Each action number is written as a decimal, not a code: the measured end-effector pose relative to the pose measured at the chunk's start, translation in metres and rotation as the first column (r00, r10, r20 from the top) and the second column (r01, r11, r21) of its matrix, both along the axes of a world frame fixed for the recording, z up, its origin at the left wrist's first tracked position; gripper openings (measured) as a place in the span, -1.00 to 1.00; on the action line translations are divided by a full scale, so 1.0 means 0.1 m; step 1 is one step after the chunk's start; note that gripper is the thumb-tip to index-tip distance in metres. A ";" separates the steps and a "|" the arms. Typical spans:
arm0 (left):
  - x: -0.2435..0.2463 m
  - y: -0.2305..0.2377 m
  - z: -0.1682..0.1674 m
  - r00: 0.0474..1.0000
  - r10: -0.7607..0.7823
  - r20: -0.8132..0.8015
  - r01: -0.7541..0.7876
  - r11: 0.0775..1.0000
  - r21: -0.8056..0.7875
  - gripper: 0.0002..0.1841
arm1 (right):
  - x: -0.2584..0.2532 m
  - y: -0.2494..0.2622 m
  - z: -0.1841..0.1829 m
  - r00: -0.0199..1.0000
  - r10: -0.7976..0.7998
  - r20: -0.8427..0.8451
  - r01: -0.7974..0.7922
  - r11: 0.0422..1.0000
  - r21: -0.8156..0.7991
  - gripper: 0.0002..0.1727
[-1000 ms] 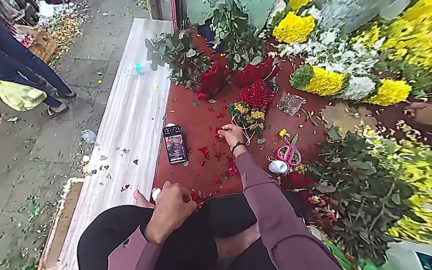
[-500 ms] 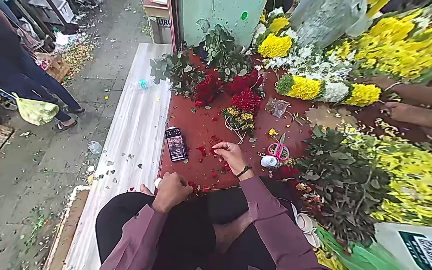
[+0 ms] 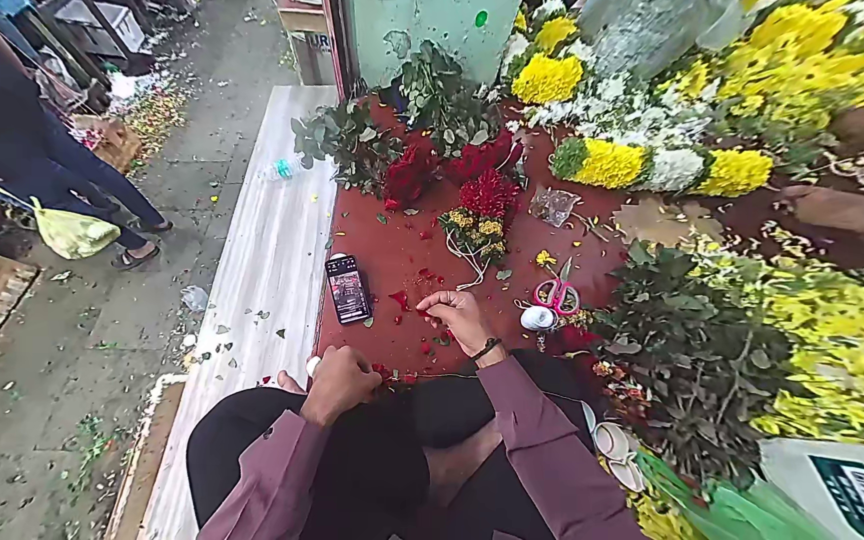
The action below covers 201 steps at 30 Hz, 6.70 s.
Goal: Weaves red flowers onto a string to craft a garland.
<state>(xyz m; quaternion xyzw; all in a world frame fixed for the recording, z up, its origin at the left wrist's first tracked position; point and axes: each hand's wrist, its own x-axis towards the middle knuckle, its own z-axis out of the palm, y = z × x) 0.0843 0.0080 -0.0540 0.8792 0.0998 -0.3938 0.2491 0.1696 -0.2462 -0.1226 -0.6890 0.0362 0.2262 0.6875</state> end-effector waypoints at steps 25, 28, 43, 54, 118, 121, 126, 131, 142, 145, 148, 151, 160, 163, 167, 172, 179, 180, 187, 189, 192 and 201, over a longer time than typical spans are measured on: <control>-0.01 0.04 -0.02 0.966 0.247 0.077 -0.214 0.931 -0.296 -0.78 | -0.73 0.37 0.49 0.996 0.002 -0.089 0.017 0.977 0.211 -0.38; -0.01 0.02 0.01 0.958 0.284 0.034 -0.243 0.872 -0.424 -0.83 | -0.85 0.43 0.46 0.985 0.016 -0.172 0.013 0.986 0.164 -0.35; 0.02 0.11 0.05 0.953 0.293 0.074 -0.221 0.843 -0.491 -0.84 | -0.69 0.24 0.29 0.981 0.192 -0.025 -0.192 0.949 -0.250 -0.05; 0.04 0.20 0.13 0.883 0.469 0.008 -0.405 0.772 -0.490 -0.83 | -0.58 0.13 0.21 0.935 0.331 0.126 -0.284 0.914 -0.291 -0.76; -0.04 0.03 0.17 0.995 0.065 0.072 -0.060 0.995 -0.076 -0.76 | 0.22 0.23 -0.32 0.944 -0.060 -0.324 0.021 0.992 -0.121 -0.66; -0.03 0.06 0.15 0.994 0.073 0.082 -0.066 0.995 -0.078 -0.72 | 0.03 0.19 -0.12 0.944 -0.031 -0.329 0.046 0.998 0.039 -0.76; 0.00 0.07 0.08 0.994 0.061 0.089 -0.055 0.996 -0.066 -0.70 | -0.19 0.08 0.05 0.947 -0.071 -0.312 0.105 0.990 0.095 -0.81; 0.00 0.04 0.03 0.997 0.044 0.071 -0.040 0.998 -0.049 -0.70 | -0.21 0.07 0.04 0.973 -0.117 -0.200 0.133 0.989 0.068 -0.76; -0.01 0.04 0.00 0.997 0.033 0.066 -0.030 0.999 -0.037 -0.71 | -0.24 0.14 0.07 0.997 -0.055 -0.060 0.054 0.998 -0.029 -0.75; -0.01 0.05 0.01 0.997 0.036 0.073 -0.033 0.999 -0.037 -0.69 | -0.25 0.15 0.07 0.998 0.027 0.060 -0.022 0.996 -0.081 -0.65; -0.01 0.05 0.03 0.997 0.037 0.072 -0.035 0.999 -0.022 -0.69 | -0.26 0.17 0.03 0.983 0.065 0.171 -0.036 0.986 -0.165 -0.74; -0.02 0.05 0.03 0.997 0.039 0.066 -0.038 0.999 -0.022 -0.69 | -0.29 0.19 0.03 0.974 0.038 0.221 -0.002 0.987 -0.158 -0.83; 0.00 0.04 0.02 0.996 0.056 0.075 -0.055 0.998 -0.014 -0.71 | -0.43 0.31 0.16 0.964 -0.096 0.248 0.103 0.995 -0.014 -0.75; 0.00 0.06 0.00 0.989 0.125 0.076 -0.117 0.989 -0.092 -0.70 | -0.51 0.31 0.26 0.979 -0.090 0.185 0.074 0.993 0.094 -0.50; -0.01 0.06 0.01 0.971 0.227 0.073 -0.202 0.946 -0.254 -0.73 | -0.72 0.34 0.43 0.998 0.054 -0.019 -0.048 0.975 0.219 -0.35; -0.02 0.00 0.03 0.966 0.256 0.023 -0.220 0.869 -0.442 -0.83 | -0.84 0.44 0.37 0.986 0.023 -0.162 -0.003 0.993 0.121 -0.34; -0.01 0.02 0.05 0.979 0.202 0.026 -0.168 0.873 -0.457 -0.74 | -0.78 0.41 0.36 0.976 0.063 -0.210 -0.062 0.998 0.011 -0.24; -0.02 0.02 0.04 0.981 0.192 0.031 -0.155 0.869 -0.470 -0.75 | -0.75 0.39 0.36 0.967 0.086 -0.239 -0.086 0.996 0.012 -0.21; -0.01 0.01 0.03 0.992 0.123 0.017 -0.094 0.838 -0.538 -0.77 | -0.67 0.25 0.36 0.892 0.239 -0.383 -0.218 0.971 0.098 -0.09; -0.01 0.02 0.02 0.995 0.103 0.011 -0.079 0.822 -0.563 -0.79 | -0.67 0.24 0.36 0.877 0.269 -0.397 -0.246 0.963 0.109 -0.08; -0.01 0.02 0.00 0.996 0.089 0.021 -0.059 0.795 -0.604 -0.85 | -0.65 0.20 0.34 0.837 0.338 -0.430 -0.319 0.940 0.118 -0.05; 0.01 0.05 0.02 0.956 0.283 0.080 -0.216 0.859 -0.465 -0.82 | -0.59 0.06 0.22 0.947 0.318 -0.038 -0.320 0.936 -0.144 0.02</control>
